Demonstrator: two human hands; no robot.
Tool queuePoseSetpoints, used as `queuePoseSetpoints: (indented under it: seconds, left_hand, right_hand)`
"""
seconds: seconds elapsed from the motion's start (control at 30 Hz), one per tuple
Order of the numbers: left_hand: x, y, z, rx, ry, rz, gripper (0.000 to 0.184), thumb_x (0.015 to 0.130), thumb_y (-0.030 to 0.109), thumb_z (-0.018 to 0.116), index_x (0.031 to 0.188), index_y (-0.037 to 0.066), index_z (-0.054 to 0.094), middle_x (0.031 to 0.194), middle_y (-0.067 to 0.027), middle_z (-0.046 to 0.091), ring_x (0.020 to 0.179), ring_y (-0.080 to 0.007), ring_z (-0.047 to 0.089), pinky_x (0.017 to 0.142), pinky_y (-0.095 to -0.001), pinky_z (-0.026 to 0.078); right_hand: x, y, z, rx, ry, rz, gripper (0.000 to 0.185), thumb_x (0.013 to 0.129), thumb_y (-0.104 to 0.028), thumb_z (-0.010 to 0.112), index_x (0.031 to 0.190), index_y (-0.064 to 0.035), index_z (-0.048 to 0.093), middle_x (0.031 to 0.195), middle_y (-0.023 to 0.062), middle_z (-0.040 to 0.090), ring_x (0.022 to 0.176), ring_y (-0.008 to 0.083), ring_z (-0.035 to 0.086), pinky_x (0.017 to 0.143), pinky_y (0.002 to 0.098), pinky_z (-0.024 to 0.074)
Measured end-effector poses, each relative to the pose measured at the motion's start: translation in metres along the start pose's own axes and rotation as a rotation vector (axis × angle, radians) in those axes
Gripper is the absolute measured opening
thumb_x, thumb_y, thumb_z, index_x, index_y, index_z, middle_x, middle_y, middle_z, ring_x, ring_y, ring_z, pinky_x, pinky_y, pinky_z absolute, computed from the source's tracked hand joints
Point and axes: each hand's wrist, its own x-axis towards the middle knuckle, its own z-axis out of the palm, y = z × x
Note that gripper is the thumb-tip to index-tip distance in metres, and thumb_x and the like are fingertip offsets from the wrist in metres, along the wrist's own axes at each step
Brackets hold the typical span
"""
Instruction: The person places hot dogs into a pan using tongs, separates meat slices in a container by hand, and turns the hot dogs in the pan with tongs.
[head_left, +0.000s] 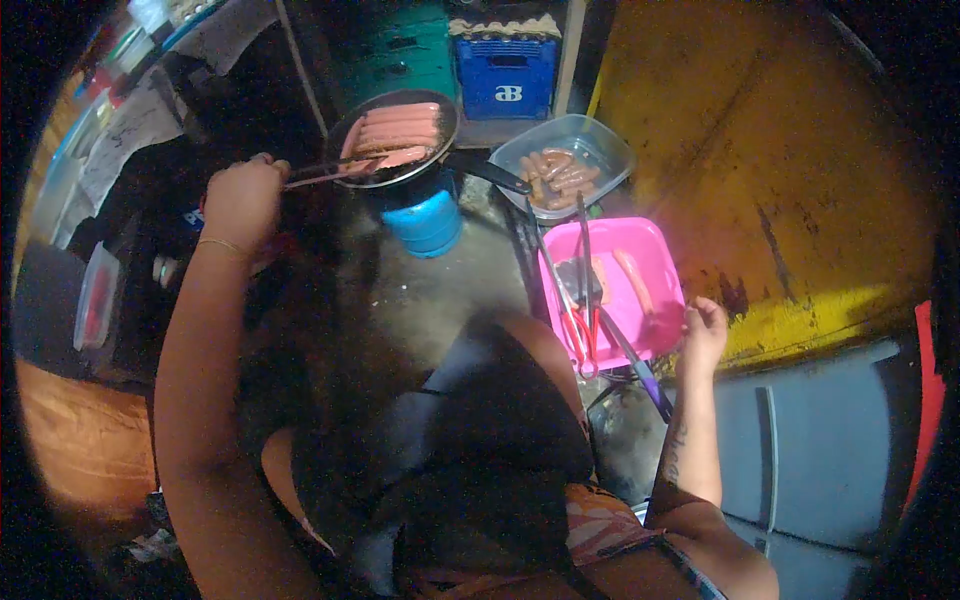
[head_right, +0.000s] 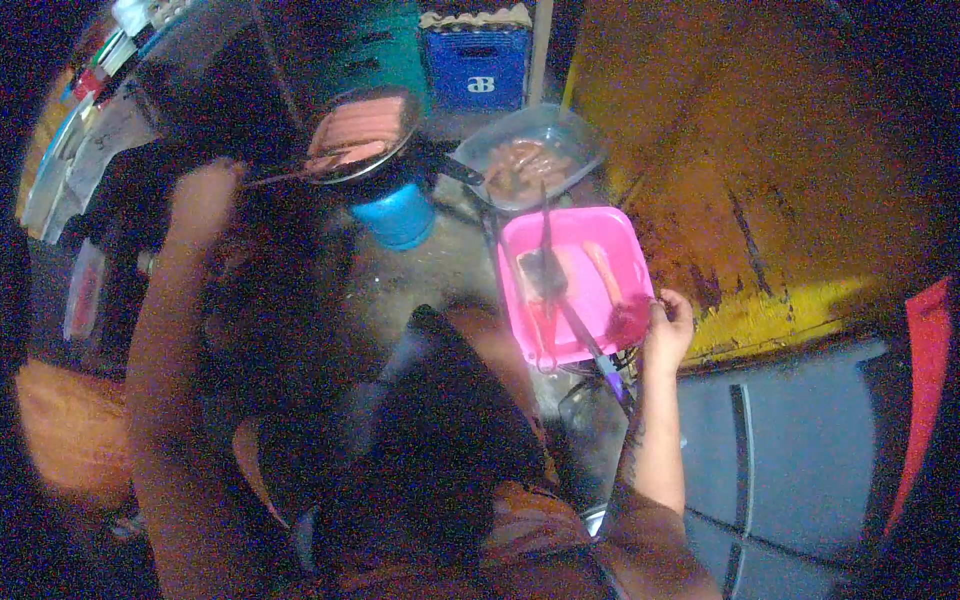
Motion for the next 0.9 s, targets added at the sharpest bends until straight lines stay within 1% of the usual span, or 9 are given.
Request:
queuePoseSetpoints:
  seconds: [0.13,0.23,0.33,0.43,0.53,0.63,0.73,0.83,0.9]
  left_hand:
    - [-0.001,-0.001,0.005,0.021,0.053,0.037,0.017,0.08,0.014,0.056,0.095,0.01,0.063,0.097,-0.0098,0.063,0.091,-0.0296,0.064,0.075,-0.0411,0.053]
    - [-0.001,-0.003,0.004,0.011,0.018,0.06,0.016,0.08,0.013,0.055,0.094,0.01,0.063,0.097,-0.0101,0.062,0.091,-0.0298,0.064,0.075,-0.0411,0.053]
    - [-0.001,-0.005,0.0,0.04,0.004,0.082,0.016,0.081,0.012,0.053,0.093,0.01,0.063,0.096,-0.0109,0.062,0.091,-0.0302,0.064,0.075,-0.0415,0.053]
    - [-0.001,-0.008,0.001,-0.029,0.081,0.055,0.015,0.08,0.011,0.054,0.091,0.009,0.062,0.095,-0.0126,0.062,0.09,-0.0314,0.063,0.074,-0.0423,0.052]
    - [-0.003,-0.011,-0.006,-0.029,0.101,0.04,0.015,0.078,0.01,0.056,0.092,0.009,0.063,0.094,-0.0142,0.062,0.089,-0.0331,0.063,0.074,-0.0429,0.052]
    - [-0.005,-0.014,-0.015,-0.056,0.041,0.009,0.02,0.076,0.008,0.058,0.095,0.009,0.063,0.094,-0.0149,0.062,0.09,-0.0344,0.062,0.075,-0.0434,0.051]
    - [-0.011,-0.011,-0.019,-0.142,0.129,-0.037,0.02,0.078,0.009,0.058,0.097,0.01,0.064,0.094,-0.015,0.063,0.091,-0.0349,0.062,0.076,-0.0442,0.05]
    - [-0.016,0.008,-0.034,-0.198,0.02,-0.168,0.024,0.078,0.01,0.06,0.102,0.009,0.064,0.098,-0.0169,0.063,0.092,-0.0353,0.061,0.079,-0.0446,0.049]
    - [-0.015,-0.003,-0.009,-0.226,0.068,-0.164,0.028,0.079,0.011,0.062,0.106,0.007,0.063,0.1,-0.0181,0.063,0.092,-0.035,0.061,0.08,-0.0425,0.049]
  right_hand:
    - [0.0,-0.003,0.0,-0.004,0.003,0.028,0.019,0.079,0.0,0.06,0.098,0.0,0.061,0.093,0.0056,0.06,0.086,0.0143,0.054,0.082,0.0259,0.0433]
    - [0.002,0.0,0.001,0.005,-0.023,0.037,0.018,0.08,0.0,0.06,0.097,0.0001,0.061,0.092,0.0056,0.061,0.085,0.0142,0.055,0.081,0.0259,0.0438]
    - [0.001,0.0,0.005,-0.001,-0.019,-0.011,0.017,0.08,0.0,0.06,0.097,0.0004,0.061,0.092,0.0055,0.061,0.086,0.0144,0.055,0.082,0.0263,0.0437]
    - [-0.002,-0.002,0.01,0.042,-0.045,0.032,0.016,0.08,0.0,0.06,0.096,0.0001,0.061,0.092,0.0053,0.061,0.087,0.0147,0.055,0.083,0.0269,0.0432]
    - [-0.001,-0.004,0.01,-0.025,-0.058,-0.009,0.015,0.08,0.0,0.059,0.095,-0.0002,0.061,0.092,0.0055,0.061,0.087,0.0148,0.055,0.083,0.0269,0.0432]
    - [0.001,-0.001,0.008,0.0,-0.053,0.005,0.015,0.081,-0.001,0.059,0.095,-0.0006,0.061,0.092,0.0057,0.061,0.087,0.015,0.055,0.081,0.027,0.0439]
    - [-0.001,-0.004,0.009,0.007,-0.055,-0.008,0.015,0.081,-0.001,0.059,0.096,-0.0008,0.061,0.091,0.0055,0.061,0.084,0.0143,0.055,0.078,0.0261,0.0444]
    - [-0.004,-0.009,0.009,0.028,-0.047,0.03,0.017,0.08,-0.001,0.059,0.097,-0.0008,0.06,0.089,0.0052,0.061,0.081,0.0134,0.055,0.077,0.0254,0.0447]
    - [-0.007,-0.014,0.009,0.034,-0.019,0.029,0.016,0.079,-0.001,0.059,0.095,-0.0015,0.061,0.087,0.0051,0.062,0.079,0.0131,0.056,0.076,0.0253,0.0452]
